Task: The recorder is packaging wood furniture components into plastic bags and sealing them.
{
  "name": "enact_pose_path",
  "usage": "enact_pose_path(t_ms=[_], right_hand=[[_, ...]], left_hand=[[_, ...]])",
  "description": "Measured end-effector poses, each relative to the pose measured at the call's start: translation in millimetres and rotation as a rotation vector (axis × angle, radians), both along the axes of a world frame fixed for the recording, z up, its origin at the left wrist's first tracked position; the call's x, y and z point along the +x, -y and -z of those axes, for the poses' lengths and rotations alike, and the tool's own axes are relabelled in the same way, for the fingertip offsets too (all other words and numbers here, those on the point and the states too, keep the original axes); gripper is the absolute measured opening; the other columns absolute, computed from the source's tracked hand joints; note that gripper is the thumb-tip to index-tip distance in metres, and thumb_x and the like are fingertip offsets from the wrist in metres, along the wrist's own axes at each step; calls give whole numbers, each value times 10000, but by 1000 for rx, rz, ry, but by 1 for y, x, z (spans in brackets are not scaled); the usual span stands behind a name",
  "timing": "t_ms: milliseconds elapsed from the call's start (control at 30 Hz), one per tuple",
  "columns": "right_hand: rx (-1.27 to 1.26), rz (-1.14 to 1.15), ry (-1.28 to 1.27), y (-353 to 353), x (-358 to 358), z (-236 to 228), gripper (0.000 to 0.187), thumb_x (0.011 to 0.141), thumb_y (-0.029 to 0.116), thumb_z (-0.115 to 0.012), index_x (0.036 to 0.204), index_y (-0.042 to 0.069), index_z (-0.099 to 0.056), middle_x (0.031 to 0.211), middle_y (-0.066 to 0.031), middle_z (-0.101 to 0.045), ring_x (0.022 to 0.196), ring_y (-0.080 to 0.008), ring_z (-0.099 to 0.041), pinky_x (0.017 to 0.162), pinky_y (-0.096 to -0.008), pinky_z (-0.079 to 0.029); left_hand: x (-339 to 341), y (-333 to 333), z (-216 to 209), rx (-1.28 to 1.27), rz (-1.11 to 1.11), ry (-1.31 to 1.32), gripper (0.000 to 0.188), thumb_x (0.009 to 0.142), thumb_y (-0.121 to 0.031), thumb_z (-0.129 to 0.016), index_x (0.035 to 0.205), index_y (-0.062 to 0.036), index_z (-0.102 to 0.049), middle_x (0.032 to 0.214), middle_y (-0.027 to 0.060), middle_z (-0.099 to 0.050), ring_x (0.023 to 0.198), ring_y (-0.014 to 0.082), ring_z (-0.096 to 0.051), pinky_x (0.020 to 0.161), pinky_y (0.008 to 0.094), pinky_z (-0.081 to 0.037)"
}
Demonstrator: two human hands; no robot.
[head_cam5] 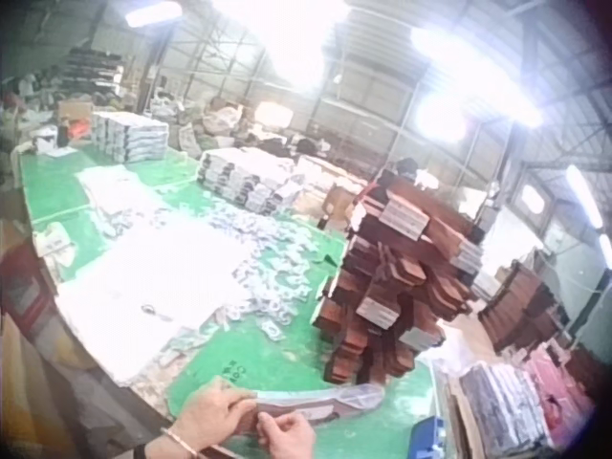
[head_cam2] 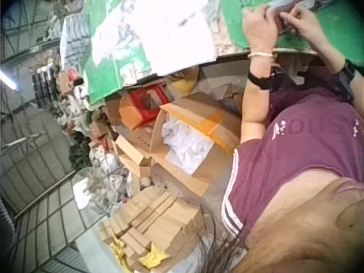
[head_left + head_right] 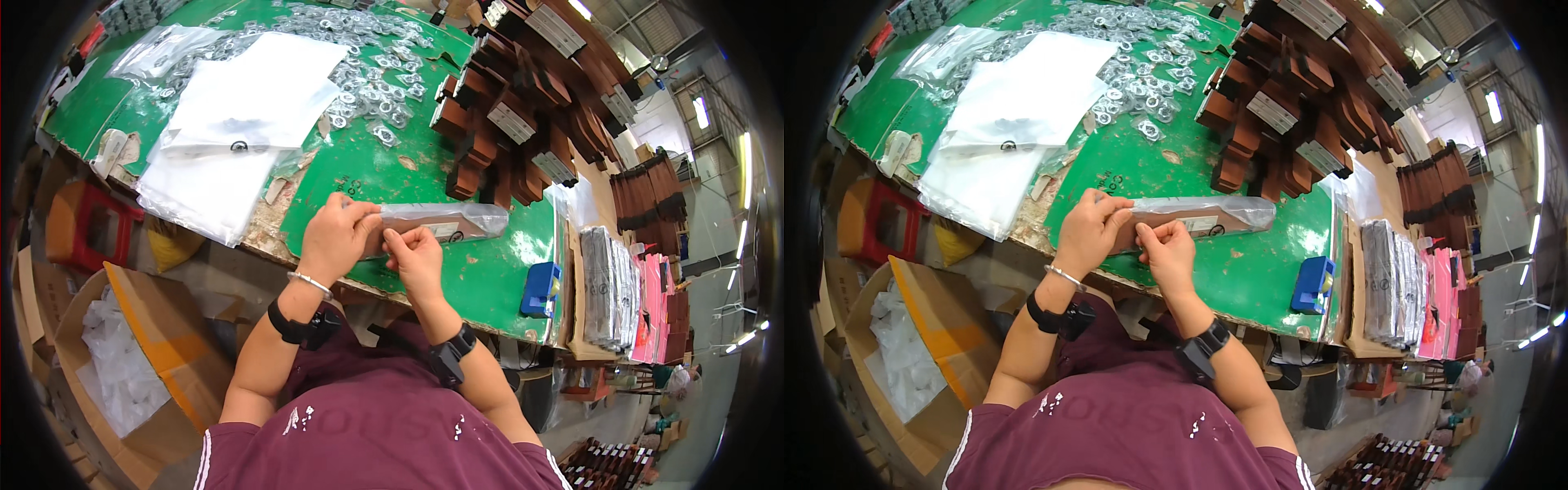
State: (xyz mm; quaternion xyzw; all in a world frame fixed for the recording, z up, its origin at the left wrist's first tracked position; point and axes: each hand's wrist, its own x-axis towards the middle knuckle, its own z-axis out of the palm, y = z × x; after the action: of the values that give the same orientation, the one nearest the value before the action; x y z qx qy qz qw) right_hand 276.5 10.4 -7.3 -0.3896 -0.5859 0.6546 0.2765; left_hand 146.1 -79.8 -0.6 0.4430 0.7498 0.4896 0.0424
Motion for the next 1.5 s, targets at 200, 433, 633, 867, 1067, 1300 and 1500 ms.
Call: enact_pose_path(t_ms=[200,433,633,867,1067,1300,1500], right_hand=[[119,-56,180,-16,-5,-10,318,851,190,-771,745,32,-517,662,-84,-677,483,-97,-600,424,-237,-453],[349,-179,543,-14,12,-16,360,834,263,-775,695,35,-534,599,-122,-655,489,-169,-628,482,-316,-490],[628,-188,628,-9,44,-7,302,823,243,-764,750,29,-564,659,-127,-644,620,-296,-648,580,-401,-496],[1469,-189,255,-1,22,-18,318,826,256,-742,1077,75,-670,1237,-127,-620,1180,-316,-564,1007,-451,-413],[1362,-349,247,0,63,-28,367,851,285,-709,1152,82,-654,1345,-122,-579,1312,-318,-489,1114,-496,-325],[1272,105,162,-60,83,-42,427,887,303,-671,1246,83,-599,1379,-134,-547,1346,-341,-442,1127,-515,-293],[1442,-136,553,-72,78,21,824,757,234,-786,1464,162,-369,1524,-100,-344,1420,-354,-296,1151,-530,-250]], left_hand=[[-4,-5,7,42,-11,2,178,891,-283,-662,957,-133,-734,894,138,-614,781,319,-632,677,415,-514],[-8,-6,6,36,-3,24,184,897,-295,-656,961,-141,-732,883,144,-608,776,320,-628,676,410,-511],[-18,-5,11,-72,-25,52,225,920,-328,-624,976,-135,-725,871,135,-621,786,315,-630,687,403,-512],[-16,-4,20,-7,19,82,235,931,-301,-609,986,-95,-707,873,143,-640,806,300,-632,708,387,-505],[8,13,5,189,34,-83,158,802,-76,-736,952,-51,-695,1018,145,-638,907,317,-639,780,377,-526],[20,35,17,178,117,-335,325,740,-37,-782,1041,-74,-664,1185,149,-600,1020,335,-603,843,407,-519],[21,33,20,103,81,-249,458,761,-71,-774,1189,-92,-613,1312,171,-546,1166,377,-540,934,428,-483]])
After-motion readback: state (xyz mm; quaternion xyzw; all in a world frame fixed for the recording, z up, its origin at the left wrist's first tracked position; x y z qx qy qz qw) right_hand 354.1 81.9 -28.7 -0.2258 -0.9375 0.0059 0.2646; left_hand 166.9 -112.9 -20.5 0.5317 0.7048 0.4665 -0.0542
